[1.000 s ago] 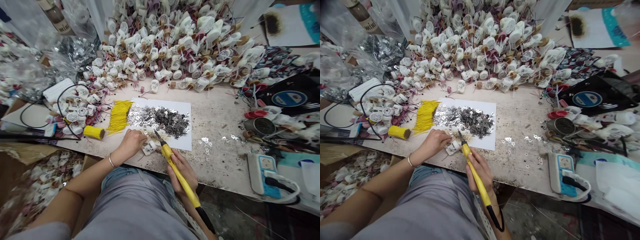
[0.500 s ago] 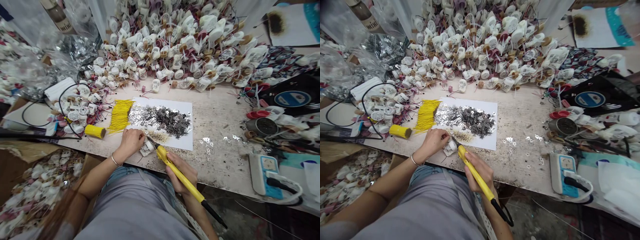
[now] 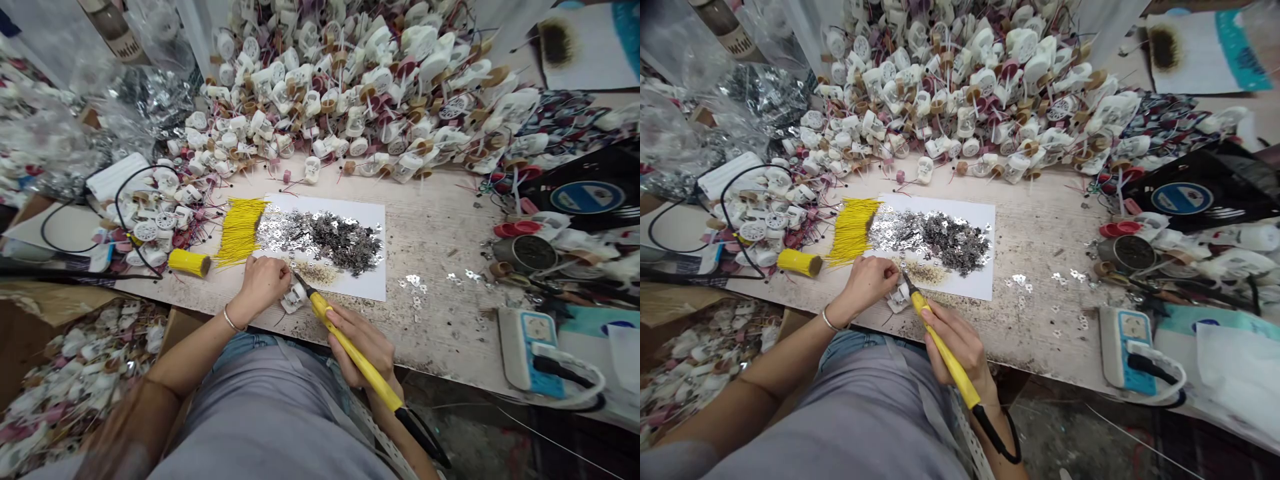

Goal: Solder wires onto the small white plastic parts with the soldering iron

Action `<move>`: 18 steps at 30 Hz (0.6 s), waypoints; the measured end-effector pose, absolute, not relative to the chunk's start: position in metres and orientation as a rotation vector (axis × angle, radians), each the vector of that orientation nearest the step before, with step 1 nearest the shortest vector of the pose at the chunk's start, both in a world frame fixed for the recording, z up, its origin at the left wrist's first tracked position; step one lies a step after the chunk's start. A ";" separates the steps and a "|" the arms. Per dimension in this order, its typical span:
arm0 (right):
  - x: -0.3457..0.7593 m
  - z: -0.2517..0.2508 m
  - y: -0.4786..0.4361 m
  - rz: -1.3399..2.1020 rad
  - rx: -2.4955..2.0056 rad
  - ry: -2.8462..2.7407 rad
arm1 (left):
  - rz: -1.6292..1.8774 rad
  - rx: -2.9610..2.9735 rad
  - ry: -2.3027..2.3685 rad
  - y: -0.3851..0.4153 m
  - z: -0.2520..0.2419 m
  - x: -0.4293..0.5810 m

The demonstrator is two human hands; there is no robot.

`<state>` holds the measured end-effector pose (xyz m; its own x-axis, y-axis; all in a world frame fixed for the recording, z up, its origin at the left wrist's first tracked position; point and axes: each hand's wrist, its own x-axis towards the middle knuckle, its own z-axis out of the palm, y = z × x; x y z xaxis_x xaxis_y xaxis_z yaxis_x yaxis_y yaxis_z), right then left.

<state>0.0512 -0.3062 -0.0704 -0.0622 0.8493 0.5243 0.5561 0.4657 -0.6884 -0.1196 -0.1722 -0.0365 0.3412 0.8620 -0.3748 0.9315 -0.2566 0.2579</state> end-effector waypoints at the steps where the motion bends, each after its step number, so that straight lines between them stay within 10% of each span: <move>1: 0.052 -0.071 -0.307 0.382 -1.206 -1.734 | -0.219 2.182 1.569 -0.172 -0.037 -0.120; 18: 0.008 -0.094 -0.273 0.283 -1.284 -1.519 | -0.214 2.149 1.511 -0.172 -0.033 -0.121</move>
<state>0.0079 -0.2735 -0.0937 0.1573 0.8159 0.5564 0.5611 0.3898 -0.7302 -0.1209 -0.1723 -0.0326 0.3717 0.8368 -0.4019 0.9156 -0.2590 0.3075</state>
